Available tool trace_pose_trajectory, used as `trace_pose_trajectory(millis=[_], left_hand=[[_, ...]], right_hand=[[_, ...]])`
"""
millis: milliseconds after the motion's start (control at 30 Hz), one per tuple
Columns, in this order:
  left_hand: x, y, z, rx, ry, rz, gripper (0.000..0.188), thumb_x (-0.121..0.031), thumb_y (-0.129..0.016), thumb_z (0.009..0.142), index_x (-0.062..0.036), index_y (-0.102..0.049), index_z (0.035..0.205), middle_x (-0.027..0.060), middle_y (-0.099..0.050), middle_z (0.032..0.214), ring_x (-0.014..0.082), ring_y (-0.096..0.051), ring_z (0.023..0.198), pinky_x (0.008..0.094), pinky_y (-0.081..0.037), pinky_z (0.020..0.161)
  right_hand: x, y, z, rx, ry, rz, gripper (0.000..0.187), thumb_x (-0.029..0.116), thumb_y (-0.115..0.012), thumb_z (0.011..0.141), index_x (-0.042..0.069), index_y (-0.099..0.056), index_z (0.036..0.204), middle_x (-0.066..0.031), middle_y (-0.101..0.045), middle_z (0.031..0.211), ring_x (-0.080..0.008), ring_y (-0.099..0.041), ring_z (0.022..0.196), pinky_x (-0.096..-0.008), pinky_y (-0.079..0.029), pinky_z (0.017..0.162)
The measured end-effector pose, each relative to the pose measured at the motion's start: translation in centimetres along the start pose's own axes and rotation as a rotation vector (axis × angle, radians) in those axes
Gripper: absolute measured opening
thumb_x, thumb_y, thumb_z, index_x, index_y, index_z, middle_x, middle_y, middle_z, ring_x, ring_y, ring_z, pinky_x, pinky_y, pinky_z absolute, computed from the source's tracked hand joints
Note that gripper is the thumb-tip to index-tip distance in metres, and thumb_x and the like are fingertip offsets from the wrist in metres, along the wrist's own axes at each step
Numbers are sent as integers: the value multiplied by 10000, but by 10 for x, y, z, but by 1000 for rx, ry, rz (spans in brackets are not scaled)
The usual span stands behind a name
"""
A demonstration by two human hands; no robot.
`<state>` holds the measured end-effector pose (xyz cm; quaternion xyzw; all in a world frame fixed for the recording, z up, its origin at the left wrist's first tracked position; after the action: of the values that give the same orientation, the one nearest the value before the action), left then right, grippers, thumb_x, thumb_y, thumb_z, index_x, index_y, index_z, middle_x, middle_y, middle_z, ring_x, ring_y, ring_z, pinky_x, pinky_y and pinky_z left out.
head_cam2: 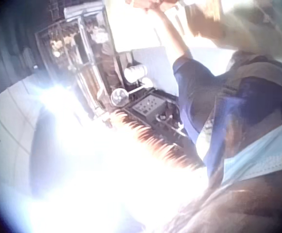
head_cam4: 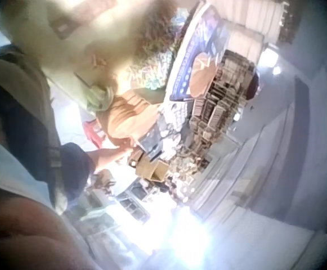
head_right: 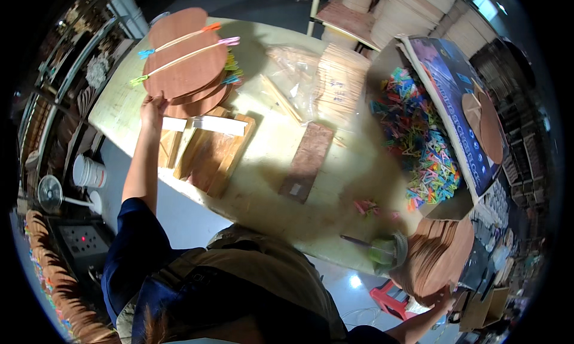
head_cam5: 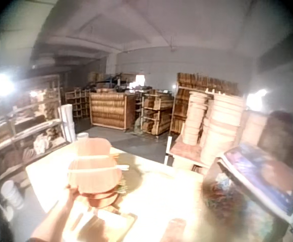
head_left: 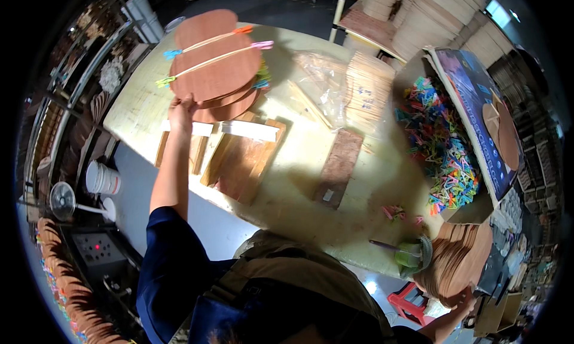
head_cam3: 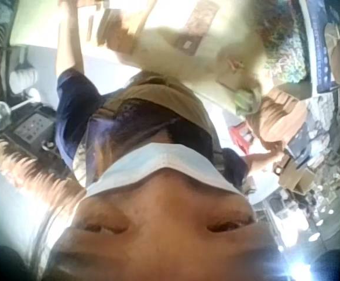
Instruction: The person assembles wooden circular pieces by inserting thin wooden sticks into pre-drilled holes and securing them with colorful plastic clips. The person handles the components one at a time, picking up circles, sticks, and clips from the table to create finished units.
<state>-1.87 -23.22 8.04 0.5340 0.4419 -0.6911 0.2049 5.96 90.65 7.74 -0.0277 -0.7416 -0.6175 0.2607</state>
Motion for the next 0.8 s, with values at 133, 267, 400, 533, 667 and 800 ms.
trace_pose_trajectory(millis=[133,267,400,533,667,800], left_hand=[[55,142,91,-180,142,44,197,-41,-593,818,38,-530,987,106,-598,803,201,-603,742,338,-556,628],[54,45,49,-410,-521,1020,580,-369,-752,716,91,-570,1020,189,-662,838,271,-633,703,342,-513,616],[109,-170,-152,358,-379,174,514,-226,-701,788,41,-475,1164,201,-499,1199,302,-514,1044,332,-481,813],[138,-278,-375,1324,-633,500,553,-82,-660,714,-50,-467,1231,136,-473,1220,300,-439,1140,421,-321,992],[116,-365,-539,1838,-997,256,619,-180,-659,744,-41,-411,1293,125,-398,1329,313,-344,1270,491,-250,1042],[112,-385,-589,1924,-877,141,694,-234,-665,751,-44,-356,1342,124,-337,1396,318,-310,1295,497,-231,1054]], right_hand=[[-1,-30,67,505,202,439,425,404,-743,726,61,-612,940,-36,-593,843,-175,-544,747,-340,-427,569],[-33,-30,66,360,176,451,400,285,-763,708,151,-576,1036,19,-545,805,-139,-507,706,-322,-418,570],[-53,-4,84,41,14,77,722,427,-814,575,78,-534,1142,-70,-503,1078,-223,-529,915,-385,-476,698],[23,-20,7,-128,-53,-242,1168,644,-806,410,-91,-446,1243,-234,-302,1376,-333,-547,1073,-373,-537,701],[19,6,-6,-93,-59,-303,1010,631,-759,521,-48,-495,1221,-181,-471,1281,-328,-391,1231,-416,-383,961],[-39,36,27,250,281,820,437,244,-677,767,3,-585,1120,-110,-606,1089,-236,-574,991,-372,-477,829]])
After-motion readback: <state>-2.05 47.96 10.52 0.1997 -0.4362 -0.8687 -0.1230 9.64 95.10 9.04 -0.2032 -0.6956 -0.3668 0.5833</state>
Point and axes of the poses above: each hand's wrist, its own z-axis towards the middle knuckle, its own y-axis out of the back of the hand, x = y × z, the point moved 3 cm from there along z, towards the middle knuckle
